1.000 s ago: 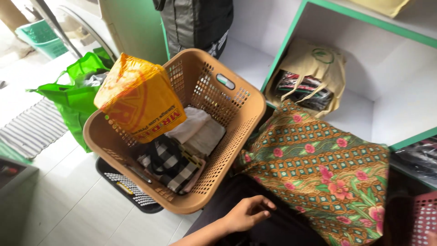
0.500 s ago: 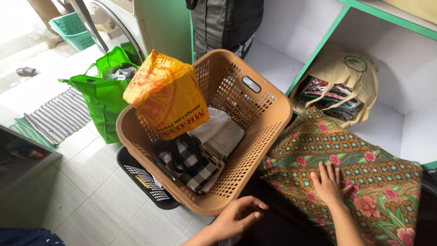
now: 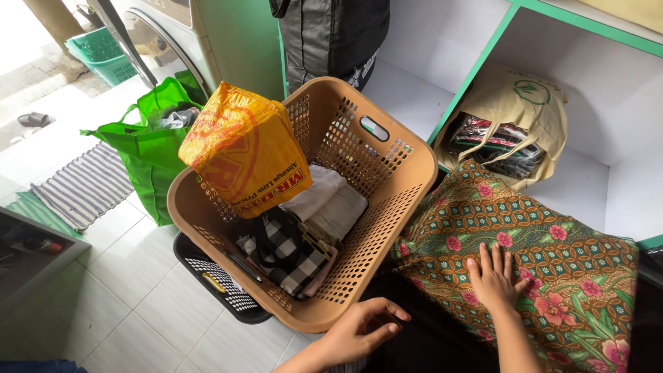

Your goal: Sorting and folding various clothing items and placing them into laundry baskets and onto shelves

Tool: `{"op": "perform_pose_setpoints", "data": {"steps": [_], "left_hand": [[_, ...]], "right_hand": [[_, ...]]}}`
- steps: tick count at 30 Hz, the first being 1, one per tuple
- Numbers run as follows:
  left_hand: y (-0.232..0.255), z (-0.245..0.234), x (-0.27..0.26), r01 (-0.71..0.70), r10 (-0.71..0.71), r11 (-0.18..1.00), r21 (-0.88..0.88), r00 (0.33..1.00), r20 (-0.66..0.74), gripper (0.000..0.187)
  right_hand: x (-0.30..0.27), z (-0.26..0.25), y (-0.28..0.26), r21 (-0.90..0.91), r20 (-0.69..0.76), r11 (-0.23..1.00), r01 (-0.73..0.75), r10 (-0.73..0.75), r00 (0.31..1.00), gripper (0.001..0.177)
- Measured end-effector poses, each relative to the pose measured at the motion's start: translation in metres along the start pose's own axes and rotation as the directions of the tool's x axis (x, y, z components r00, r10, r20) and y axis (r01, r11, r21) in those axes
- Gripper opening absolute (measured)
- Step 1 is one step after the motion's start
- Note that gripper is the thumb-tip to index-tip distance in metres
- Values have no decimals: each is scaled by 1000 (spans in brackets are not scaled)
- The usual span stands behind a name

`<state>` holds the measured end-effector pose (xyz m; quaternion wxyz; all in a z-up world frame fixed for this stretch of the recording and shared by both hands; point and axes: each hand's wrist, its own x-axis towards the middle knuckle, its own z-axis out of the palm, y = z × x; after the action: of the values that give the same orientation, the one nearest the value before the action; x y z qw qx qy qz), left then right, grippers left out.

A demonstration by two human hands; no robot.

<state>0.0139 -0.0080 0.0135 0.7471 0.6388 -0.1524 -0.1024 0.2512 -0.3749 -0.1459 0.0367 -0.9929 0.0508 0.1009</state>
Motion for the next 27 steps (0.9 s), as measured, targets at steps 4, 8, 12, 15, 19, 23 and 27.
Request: {"op": "perform_pose_setpoints", "data": {"steps": [4, 8, 12, 15, 19, 23, 27], "left_hand": [[14, -15, 7, -77, 71, 987, 141, 996, 45, 22], [44, -49, 28, -128, 129, 925, 358, 991, 22, 26], [30, -104, 72, -35, 9, 805, 593, 999, 47, 27], [-52, -175, 123, 155, -249, 675, 721, 968, 25, 29], [-247, -294, 174, 388, -267, 439, 810, 917, -295, 57], [-182, -296, 193, 437, -566, 153, 886, 774, -284, 35], [0, -216, 170, -32, 113, -115, 993, 993, 45, 38]], "right_hand": [[0, 1, -1, 6, -13, 1000, 8, -8, 1000, 77], [0, 3, -3, -15, -18, 1000, 8, -9, 1000, 76], [-4, -1, -7, 9, -13, 1000, 2, -2, 1000, 76], [-10, -8, -12, 17, -17, 1000, 1, 0, 1000, 75], [-17, -13, -16, 6, -10, 1000, -9, 9, 1000, 77], [-11, -7, -13, 36, -44, 999, -5, 6, 999, 77], [-13, -11, -16, 5, -42, 1000, -17, 18, 999, 76]]}}
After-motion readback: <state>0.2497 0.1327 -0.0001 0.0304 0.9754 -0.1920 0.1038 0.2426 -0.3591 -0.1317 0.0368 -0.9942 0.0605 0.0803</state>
